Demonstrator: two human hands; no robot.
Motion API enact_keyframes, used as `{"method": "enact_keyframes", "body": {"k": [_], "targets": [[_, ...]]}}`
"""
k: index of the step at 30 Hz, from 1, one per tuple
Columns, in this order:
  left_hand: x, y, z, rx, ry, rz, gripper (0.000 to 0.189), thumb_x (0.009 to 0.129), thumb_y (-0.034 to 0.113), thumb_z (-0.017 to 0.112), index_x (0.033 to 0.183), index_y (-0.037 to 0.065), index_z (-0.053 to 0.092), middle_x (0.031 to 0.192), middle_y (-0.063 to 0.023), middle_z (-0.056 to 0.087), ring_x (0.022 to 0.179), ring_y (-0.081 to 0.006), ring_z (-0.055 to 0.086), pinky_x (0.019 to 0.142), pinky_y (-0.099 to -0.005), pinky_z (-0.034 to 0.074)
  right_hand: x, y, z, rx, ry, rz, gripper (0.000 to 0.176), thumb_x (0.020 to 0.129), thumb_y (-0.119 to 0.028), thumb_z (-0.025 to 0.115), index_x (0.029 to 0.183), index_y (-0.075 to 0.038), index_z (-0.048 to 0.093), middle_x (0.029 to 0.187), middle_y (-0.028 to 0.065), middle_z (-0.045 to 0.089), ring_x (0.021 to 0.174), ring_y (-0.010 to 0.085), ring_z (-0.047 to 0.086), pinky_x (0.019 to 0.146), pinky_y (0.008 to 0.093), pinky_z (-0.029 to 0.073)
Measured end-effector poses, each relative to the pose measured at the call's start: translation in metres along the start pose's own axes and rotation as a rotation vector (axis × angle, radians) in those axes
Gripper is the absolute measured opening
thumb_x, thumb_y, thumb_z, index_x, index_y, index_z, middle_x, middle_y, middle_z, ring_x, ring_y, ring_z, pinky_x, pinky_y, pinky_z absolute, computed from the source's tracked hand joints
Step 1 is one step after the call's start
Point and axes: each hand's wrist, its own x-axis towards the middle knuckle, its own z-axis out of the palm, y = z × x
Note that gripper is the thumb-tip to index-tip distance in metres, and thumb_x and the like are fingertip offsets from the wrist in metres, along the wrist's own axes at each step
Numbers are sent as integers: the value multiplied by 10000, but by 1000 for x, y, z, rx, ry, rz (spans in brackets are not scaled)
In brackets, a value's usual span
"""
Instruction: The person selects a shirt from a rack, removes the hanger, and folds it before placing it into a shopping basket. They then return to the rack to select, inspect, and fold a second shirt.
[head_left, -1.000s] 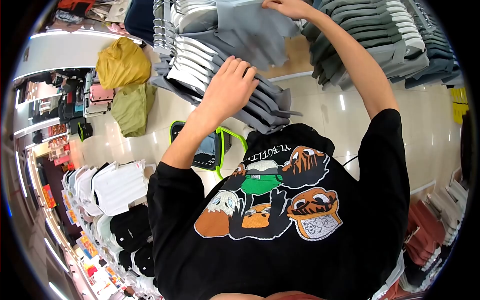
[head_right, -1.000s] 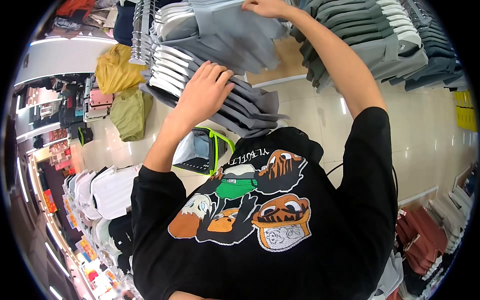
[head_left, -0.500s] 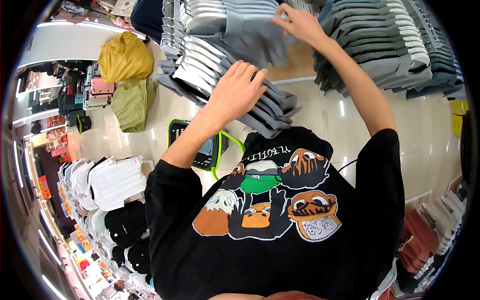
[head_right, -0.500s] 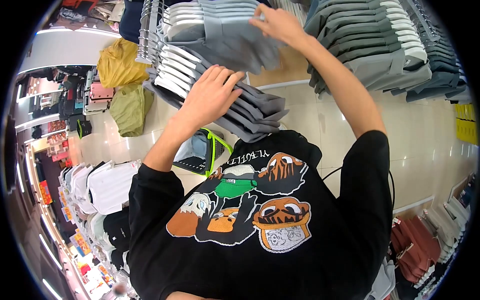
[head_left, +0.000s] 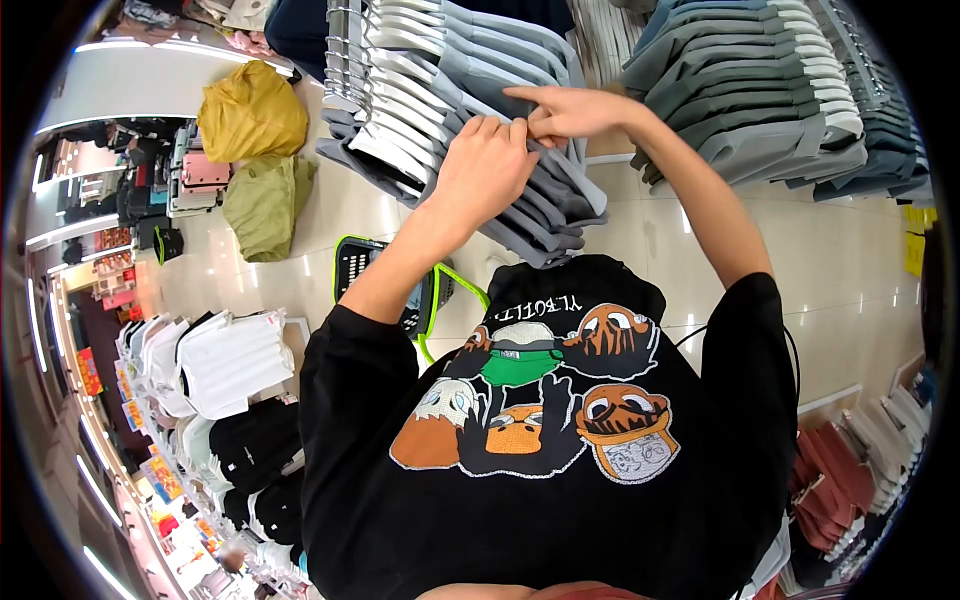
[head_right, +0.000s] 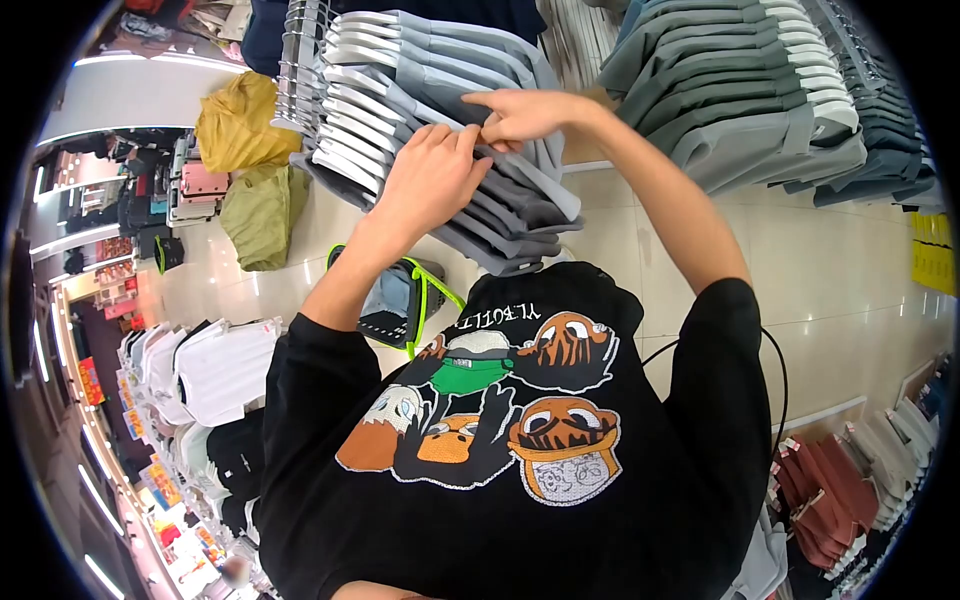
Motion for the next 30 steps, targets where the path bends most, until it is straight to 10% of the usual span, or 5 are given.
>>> {"method": "enact_keyframes", "body": {"k": [9,12,23,29,30], "targets": [[-8,2,1,46,22,11,287,882,232,713,1014,-5,619,826,-138,670,886,-295,651,854,-383,510,29,12,-64,-300,127,61,614,963,-226,520,1504,49,423,801,46,652,630,137,566,621,283,507],[-8,4,-1,44,16,13,270,879,229,719,982,6,609,816,-132,661,872,-294,646,847,-381,510,41,16,-84,-314,245,9,330,980,-288,524,1079,-22,691,778,33,657,571,124,559,562,309,509],[-9,9,-1,11,44,-1,301,885,242,716,1018,-7,612,875,-153,661,928,-314,628,882,-390,496,43,10,-87,-295,298,0,358,1014,-299,542,1148,-7,699,724,5,627,561,77,507,546,256,446],[-5,12,2,-2,73,-25,292,881,234,714,997,-13,610,868,-151,654,919,-319,624,886,-394,493,75,37,-80,-791,1068,-423,484,973,-436,601,1252,-47,674,1107,180,707,921,324,679,900,406,540],[-4,11,4,-16,93,-32,284,877,228,716,985,-12,610,878,-147,645,932,-317,617,888,-394,494,79,40,-83,-623,859,-262,531,963,-478,616,1281,-54,656,1308,234,629,1147,403,618,1043,439,463]]}}
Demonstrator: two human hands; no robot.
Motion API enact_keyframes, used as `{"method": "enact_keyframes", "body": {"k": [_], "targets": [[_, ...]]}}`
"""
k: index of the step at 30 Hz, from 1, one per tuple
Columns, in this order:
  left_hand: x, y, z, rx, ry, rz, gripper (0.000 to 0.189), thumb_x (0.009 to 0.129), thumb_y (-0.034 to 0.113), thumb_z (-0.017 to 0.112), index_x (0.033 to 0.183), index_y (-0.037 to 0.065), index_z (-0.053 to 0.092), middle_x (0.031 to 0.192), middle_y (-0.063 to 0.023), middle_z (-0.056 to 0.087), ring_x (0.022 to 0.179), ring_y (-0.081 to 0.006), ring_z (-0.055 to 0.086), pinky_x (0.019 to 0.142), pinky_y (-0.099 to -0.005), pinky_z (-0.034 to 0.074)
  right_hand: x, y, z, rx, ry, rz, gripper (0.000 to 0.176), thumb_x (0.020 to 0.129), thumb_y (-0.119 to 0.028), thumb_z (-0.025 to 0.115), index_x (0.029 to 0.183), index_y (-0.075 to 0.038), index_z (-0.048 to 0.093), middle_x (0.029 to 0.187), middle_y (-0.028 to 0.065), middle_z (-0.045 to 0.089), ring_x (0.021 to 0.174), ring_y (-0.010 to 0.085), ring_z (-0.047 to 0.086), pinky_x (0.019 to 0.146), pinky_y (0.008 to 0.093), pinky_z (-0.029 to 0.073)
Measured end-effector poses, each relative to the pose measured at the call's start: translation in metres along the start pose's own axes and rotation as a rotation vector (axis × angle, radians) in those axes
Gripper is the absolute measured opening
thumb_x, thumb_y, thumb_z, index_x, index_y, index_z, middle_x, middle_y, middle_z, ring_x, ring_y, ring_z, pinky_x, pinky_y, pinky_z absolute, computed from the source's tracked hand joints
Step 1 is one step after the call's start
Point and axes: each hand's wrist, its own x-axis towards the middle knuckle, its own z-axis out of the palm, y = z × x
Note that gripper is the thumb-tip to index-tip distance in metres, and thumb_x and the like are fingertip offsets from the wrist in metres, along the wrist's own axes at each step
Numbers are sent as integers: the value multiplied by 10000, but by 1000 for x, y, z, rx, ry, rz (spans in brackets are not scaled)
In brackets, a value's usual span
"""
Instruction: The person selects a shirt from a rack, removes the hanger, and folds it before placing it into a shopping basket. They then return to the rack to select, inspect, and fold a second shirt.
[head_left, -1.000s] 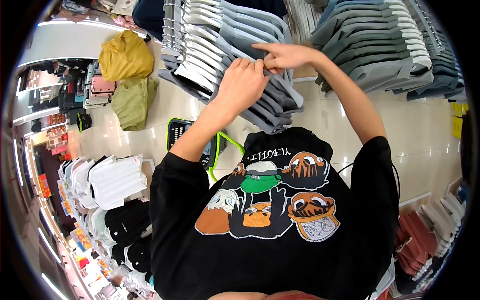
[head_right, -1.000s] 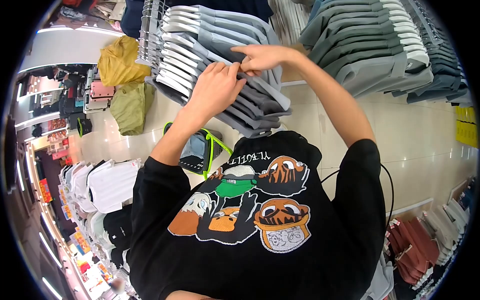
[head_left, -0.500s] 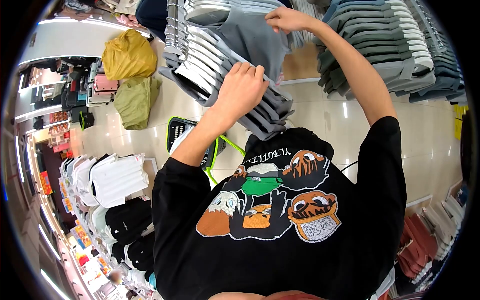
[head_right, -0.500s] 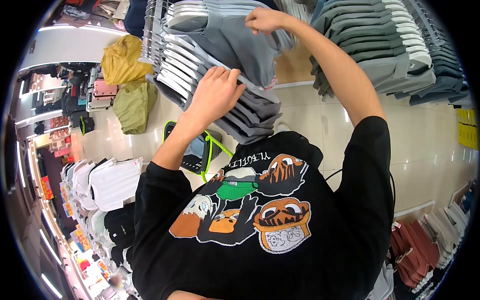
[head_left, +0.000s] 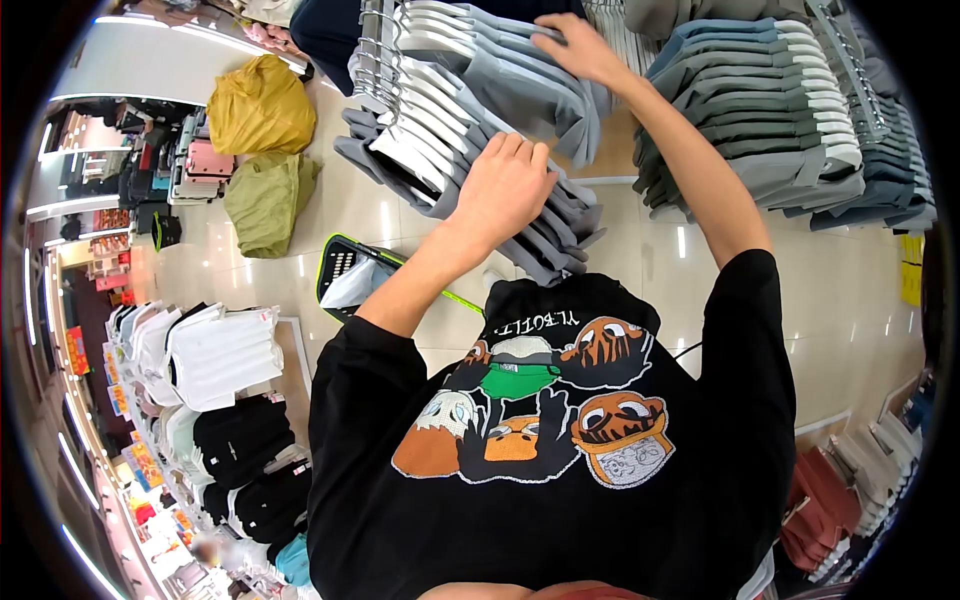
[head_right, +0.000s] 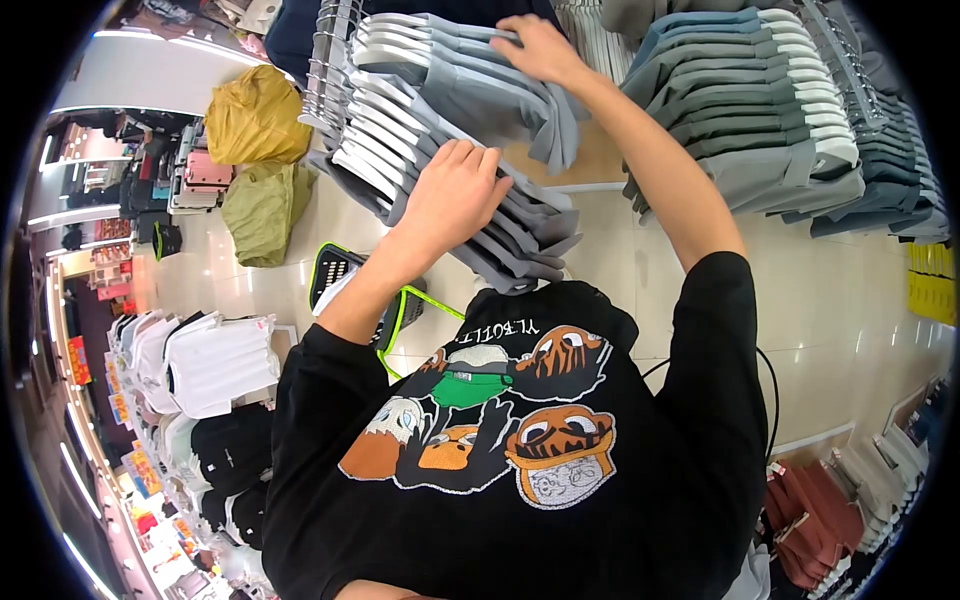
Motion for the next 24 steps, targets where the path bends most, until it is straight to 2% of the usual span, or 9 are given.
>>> {"method": "enact_keyframes", "body": {"k": [5,7,11,15,16,18,19,21,24], "targets": [[8,1,1,-15,60,-20,270,857,205,723,983,-11,622,975,-146,609,1024,-305,579,889,-391,498,-37,-34,3,247,-161,149,520,999,-495,560,1274,-62,642,1187,215,697,1136,400,653,971,437,507],[17,0,-2,-24,26,-58,283,843,200,728,1008,-11,637,1045,-149,571,1088,-296,547,905,-374,495,-54,-51,-2,353,-174,157,401,1026,-369,559,1232,-40,658,1104,203,715,1057,370,683,914,411,523],[50,-23,0,210,113,-38,299,852,142,642,1092,-35,616,1030,-138,560,1097,-300,550,963,-442,471,-78,-68,-4,362,-97,139,353,1032,-277,555,1219,6,652,1133,203,690,1032,358,668,900,396,513],[72,-65,18,263,110,-72,244,814,92,605,1037,-7,626,1074,-145,638,1100,-306,593,1015,-475,443,-77,-77,-21,410,-183,100,324,1026,-219,550,1213,24,653,1087,194,678,999,363,656,885,402,506],[74,-64,16,262,105,-69,244,814,92,605,1037,-7,626,1074,-145,638,1100,-306,593,1015,-475,443,-70,-73,-29,379,-322,65,308,1019,-203,553,1191,28,660,1106,194,673,1011,360,654,894,400,504],[74,-63,11,294,-139,-94,265,811,94,615,1053,-7,653,1085,-152,653,1141,-313,589,1031,-484,438,-53,-51,-32,372,-488,-51,284,1020,-186,571,1178,34,656,1143,151,668,1057,297,642,952,341,488],[72,-64,9,300,-142,-93,265,811,94,615,1053,-7,653,1085,-152,653,1141,-313,589,1031,-484,438,-38,-43,-33,354,-400,-242,282,1015,-185,581,1192,21,658,1183,138,670,1101,287,646,987,324,483],[67,-67,10,264,-66,-13,267,820,101,620,1057,-15,664,1092,-154,652,1155,-321,585,1054,-475,432,-5,-33,-40,233,-137,-361,276,993,-192,559,1138,10,678,1118,149,703,1095,320,655,1014,370,500],[60,-70,13,194,-47,9,307,833,118,642,1102,-29,660,1132,-158,646,1186,-332,572,1084,-455,424,52,-13,-56,336,-24,-177,285,990,-211,609,1169,3,669,1090,147,708,1028,255,674,923,340,509]]}}
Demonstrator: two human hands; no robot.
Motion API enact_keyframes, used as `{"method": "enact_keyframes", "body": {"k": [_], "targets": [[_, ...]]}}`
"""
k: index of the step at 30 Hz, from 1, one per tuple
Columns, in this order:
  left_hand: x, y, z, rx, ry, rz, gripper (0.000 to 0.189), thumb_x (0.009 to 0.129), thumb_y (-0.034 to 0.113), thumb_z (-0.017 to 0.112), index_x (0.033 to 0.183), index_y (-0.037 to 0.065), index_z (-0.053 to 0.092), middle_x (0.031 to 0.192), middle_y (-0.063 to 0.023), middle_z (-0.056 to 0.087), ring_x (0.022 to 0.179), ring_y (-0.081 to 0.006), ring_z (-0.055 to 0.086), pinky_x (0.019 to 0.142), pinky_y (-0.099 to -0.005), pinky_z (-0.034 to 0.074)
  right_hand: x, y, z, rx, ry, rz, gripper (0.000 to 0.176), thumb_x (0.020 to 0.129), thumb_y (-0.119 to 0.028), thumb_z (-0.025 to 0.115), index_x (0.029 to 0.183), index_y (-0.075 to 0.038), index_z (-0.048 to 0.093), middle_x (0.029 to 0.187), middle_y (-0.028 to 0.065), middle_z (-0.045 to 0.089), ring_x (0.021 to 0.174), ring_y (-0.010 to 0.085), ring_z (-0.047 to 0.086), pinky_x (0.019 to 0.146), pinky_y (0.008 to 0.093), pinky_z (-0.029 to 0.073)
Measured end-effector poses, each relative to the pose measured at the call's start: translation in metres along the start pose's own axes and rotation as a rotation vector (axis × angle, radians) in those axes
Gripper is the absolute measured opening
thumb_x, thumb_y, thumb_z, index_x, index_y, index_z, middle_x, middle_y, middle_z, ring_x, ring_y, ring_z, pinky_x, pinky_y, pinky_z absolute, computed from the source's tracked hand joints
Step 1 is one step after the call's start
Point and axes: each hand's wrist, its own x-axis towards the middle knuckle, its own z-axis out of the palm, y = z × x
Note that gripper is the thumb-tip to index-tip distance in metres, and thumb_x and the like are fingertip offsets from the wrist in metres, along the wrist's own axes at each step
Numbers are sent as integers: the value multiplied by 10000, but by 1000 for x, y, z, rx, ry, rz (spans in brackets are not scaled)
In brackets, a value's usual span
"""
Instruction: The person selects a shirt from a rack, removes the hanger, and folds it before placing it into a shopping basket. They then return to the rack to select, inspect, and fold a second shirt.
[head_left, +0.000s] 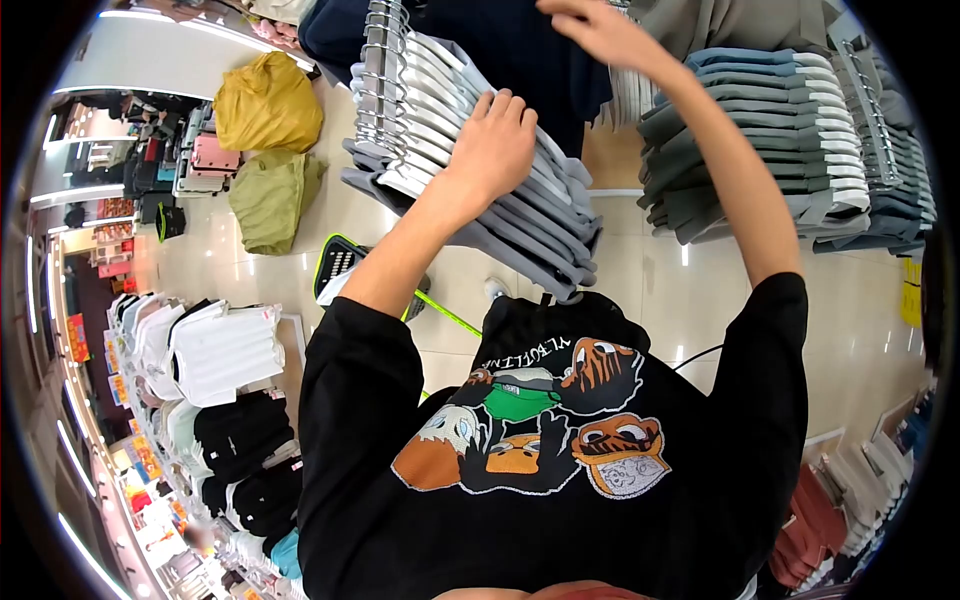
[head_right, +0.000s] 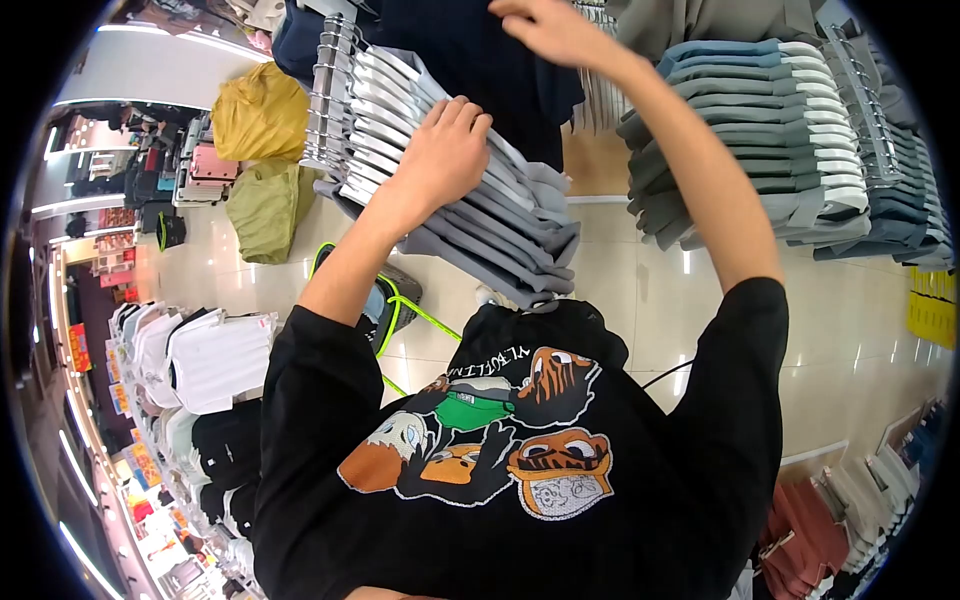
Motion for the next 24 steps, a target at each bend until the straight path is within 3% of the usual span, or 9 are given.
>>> {"method": "enact_keyframes", "body": {"k": [2,6,13,17,19,21,22,23,24], "targets": [[-4,2,-5,-18,-9,6,332,841,127,656,1133,-33,653,1170,-162,637,1219,-339,556,1097,-442,418,26,1,-22,-14,-45,144,286,978,-159,600,1170,39,676,1119,145,735,1037,223,684,960,334,503],[-10,2,-15,-88,-48,18,426,857,152,693,1230,-40,619,1284,-170,599,1313,-352,504,1128,-422,404,52,12,-45,147,-107,398,278,1000,-169,551,1168,-6,702,1089,96,740,1014,182,679,832,314,534],[-16,5,-20,-120,-20,31,442,872,162,688,1255,-41,599,1298,-169,587,1316,-349,499,1142,-420,394,60,31,-57,167,-63,336,274,988,-236,604,1050,16,692,982,96,741,915,173,695,772,332,555],[-15,7,-22,-101,-11,37,470,877,161,685,1296,-23,578,1250,-164,591,1283,-350,514,1131,-432,397,39,-52,-58,-149,215,402,280,979,-276,644,989,2,685,875,131,711,809,187,682,711,368,535],[-14,9,-22,-76,8,54,522,877,161,685,1349,-16,548,1234,-166,590,1270,-350,520,1120,-435,403,29,-49,-50,-345,169,134,304,954,-311,686,1036,-20,660,793,154,645,735,245,649,672,402,496],[-8,10,-23,-131,27,9,677,874,158,686,1481,2,433,1214,-182,588,1251,-352,527,1111,-434,399,18,-37,-40,-411,120,3,328,936,-317,703,1098,-38,640,798,157,627,719,306,624,669,412,473],[-4,10,-24,-95,116,31,840,884,168,689,1579,6,246,1089,-194,637,1123,-366,609,1035,-438,463,11,-46,-34,-410,124,-19,303,944,-285,686,1112,-37,637,822,153,630,743,323,618,677,422,474],[0,9,-25,-95,119,34,840,884,168,689,1579,6,246,1089,-194,637,1123,-366,609,1035,-438,463,7,-54,-35,-472,-49,222,308,1002,-316,626,1147,-50,678,929,141,671,863,285,656,796,376,500],[7,9,-31,-218,86,-53,867,892,181,691,1587,4,203,1022,-194,656,1020,-377,647,954,-450,506,1,-58,-30,-412,13,174,321,1006,-324,608,1136,-39,680,963,158,685,909,326,661,822,404,510]]}}
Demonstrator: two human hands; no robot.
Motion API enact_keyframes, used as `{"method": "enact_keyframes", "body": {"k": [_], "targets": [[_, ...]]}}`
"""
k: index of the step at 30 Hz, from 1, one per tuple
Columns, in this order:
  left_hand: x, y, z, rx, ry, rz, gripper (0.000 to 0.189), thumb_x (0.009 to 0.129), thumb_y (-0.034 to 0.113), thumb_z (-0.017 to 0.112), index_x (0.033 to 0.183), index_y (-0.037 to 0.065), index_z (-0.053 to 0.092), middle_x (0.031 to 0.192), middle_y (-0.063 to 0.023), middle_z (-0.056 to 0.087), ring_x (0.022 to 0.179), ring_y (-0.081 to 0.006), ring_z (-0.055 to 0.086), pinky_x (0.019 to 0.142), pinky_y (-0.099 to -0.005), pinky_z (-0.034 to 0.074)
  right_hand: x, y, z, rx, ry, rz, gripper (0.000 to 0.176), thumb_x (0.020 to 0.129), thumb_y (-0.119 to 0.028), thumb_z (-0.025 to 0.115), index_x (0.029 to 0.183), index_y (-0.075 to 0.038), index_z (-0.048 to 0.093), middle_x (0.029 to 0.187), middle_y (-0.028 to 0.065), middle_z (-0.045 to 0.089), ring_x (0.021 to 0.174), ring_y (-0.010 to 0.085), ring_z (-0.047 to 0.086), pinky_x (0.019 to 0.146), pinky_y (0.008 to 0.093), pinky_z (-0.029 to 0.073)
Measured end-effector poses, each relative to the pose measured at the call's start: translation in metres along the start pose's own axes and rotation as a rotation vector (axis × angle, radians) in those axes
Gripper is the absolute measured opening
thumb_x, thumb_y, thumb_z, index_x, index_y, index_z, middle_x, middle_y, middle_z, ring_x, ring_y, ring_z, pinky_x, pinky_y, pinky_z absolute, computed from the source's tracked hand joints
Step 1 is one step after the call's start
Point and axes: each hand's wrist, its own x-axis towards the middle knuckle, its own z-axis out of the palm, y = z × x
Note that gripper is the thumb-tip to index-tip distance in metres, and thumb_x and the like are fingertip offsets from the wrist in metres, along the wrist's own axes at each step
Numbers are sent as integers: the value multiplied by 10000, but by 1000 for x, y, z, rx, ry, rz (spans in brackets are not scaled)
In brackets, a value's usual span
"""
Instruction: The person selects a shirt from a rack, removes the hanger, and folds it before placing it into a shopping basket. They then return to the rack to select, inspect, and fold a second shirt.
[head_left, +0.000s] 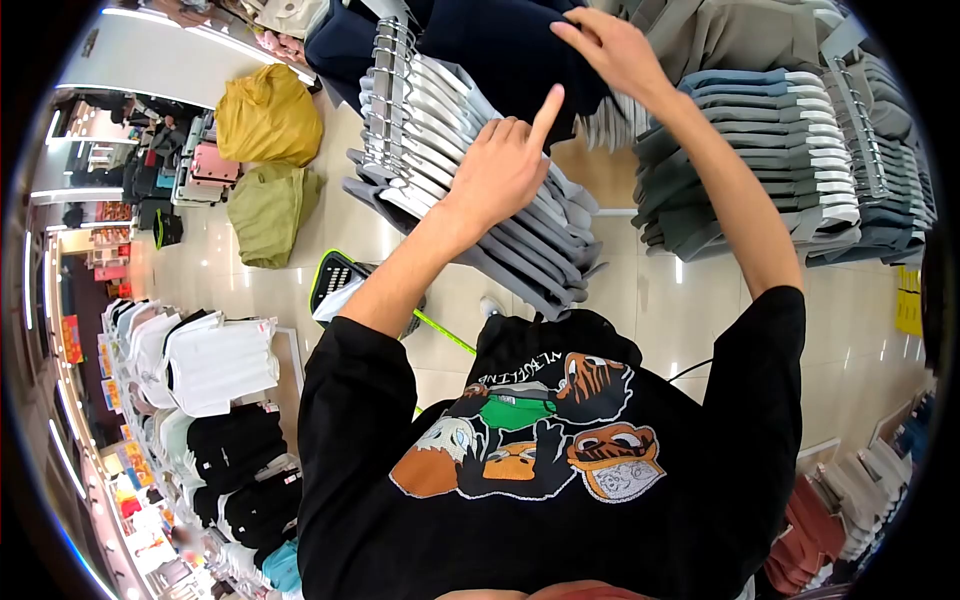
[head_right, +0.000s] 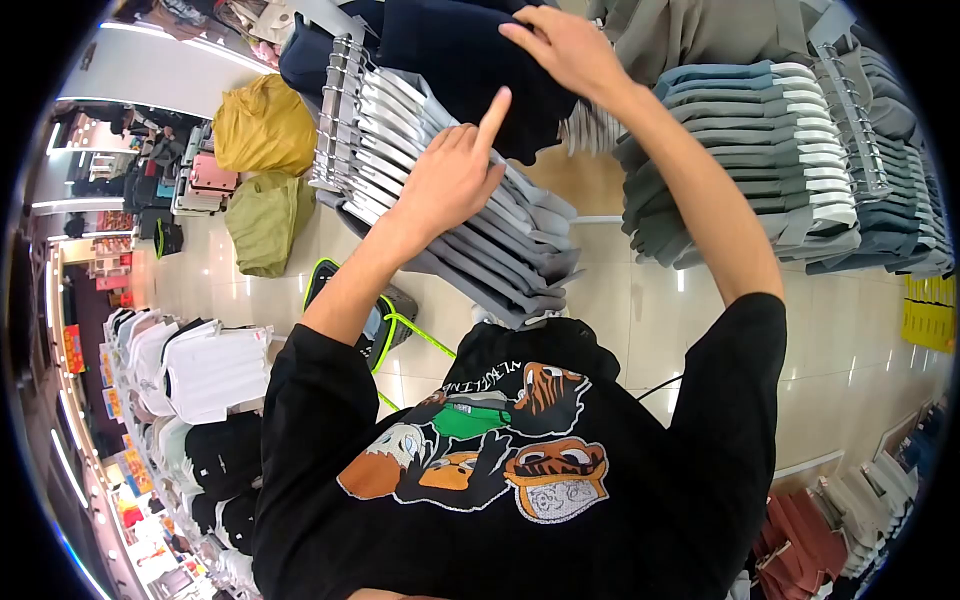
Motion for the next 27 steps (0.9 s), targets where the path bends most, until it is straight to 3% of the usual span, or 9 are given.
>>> {"method": "enact_keyframes", "body": {"k": [2,5,6,7,9,13,14,19,27], "targets": [[14,0,-4,-144,-2,-150,948,911,210,691,1604,18,73,910,-195,695,762,-419,694,715,-487,574,-9,4,16,135,119,-106,359,1011,-373,595,1114,-42,684,935,188,680,902,393,654,780,453,502],[43,-6,-9,-185,69,-268,953,911,207,684,1613,57,58,965,-207,705,770,-445,690,686,-502,573,-11,-3,18,292,-8,-47,392,1048,-377,536,1016,-12,676,773,189,613,734,373,597,740,408,500],[54,-13,-9,-175,124,-257,952,918,213,665,1619,97,33,1001,-230,706,780,-469,683,685,-523,567,-10,-6,22,387,-40,33,454,1062,-411,513,912,-4,650,644,124,526,597,273,528,644,355,498],[64,-19,-11,-80,239,-196,864,878,172,642,1592,49,173,831,-220,660,605,-423,660,548,-513,556,-9,-7,22,538,-168,129,458,1075,-430,500,1066,-18,700,647,-7,533,545,86,511,557,251,464],[76,-27,-18,-21,117,-316,673,861,155,626,1468,36,361,786,-205,682,615,-413,677,548,-508,555,-3,-6,19,668,-301,181,464,1083,-418,486,1027,-8,697,617,-29,461,526,73,454,567,256,475],[79,-21,-13,6,124,-415,522,889,200,612,1359,89,414,771,-207,713,703,-457,686,638,-563,536,11,-7,18,829,-420,241,413,1091,-309,458,1346,-27,620,621,-58,355,547,65,370,582,266,501],[79,-21,-12,-23,122,-437,502,884,194,612,1340,96,424,785,-208,715,698,-454,685,635,-563,535,22,5,20,732,-513,167,485,1047,-272,475,1466,-32,522,656,-28,469,570,88,483,590,272,539],[81,-19,-18,-42,111,-454,469,891,189,623,1323,120,451,827,-179,721,691,-422,688,608,-521,532,63,24,30,374,-347,193,497,987,-303,527,1410,-48,581,812,70,713,671,171,663,639,331,567],[97,-15,-25,-65,101,-459,477,899,207,675,1329,143,478,735,-88,686,642,-334,690,568,-439,513,116,54,44,376,-210,211,436,1032,-284,522,1349,0,617,787,45,640,611,116,584,565,281,556]]}}
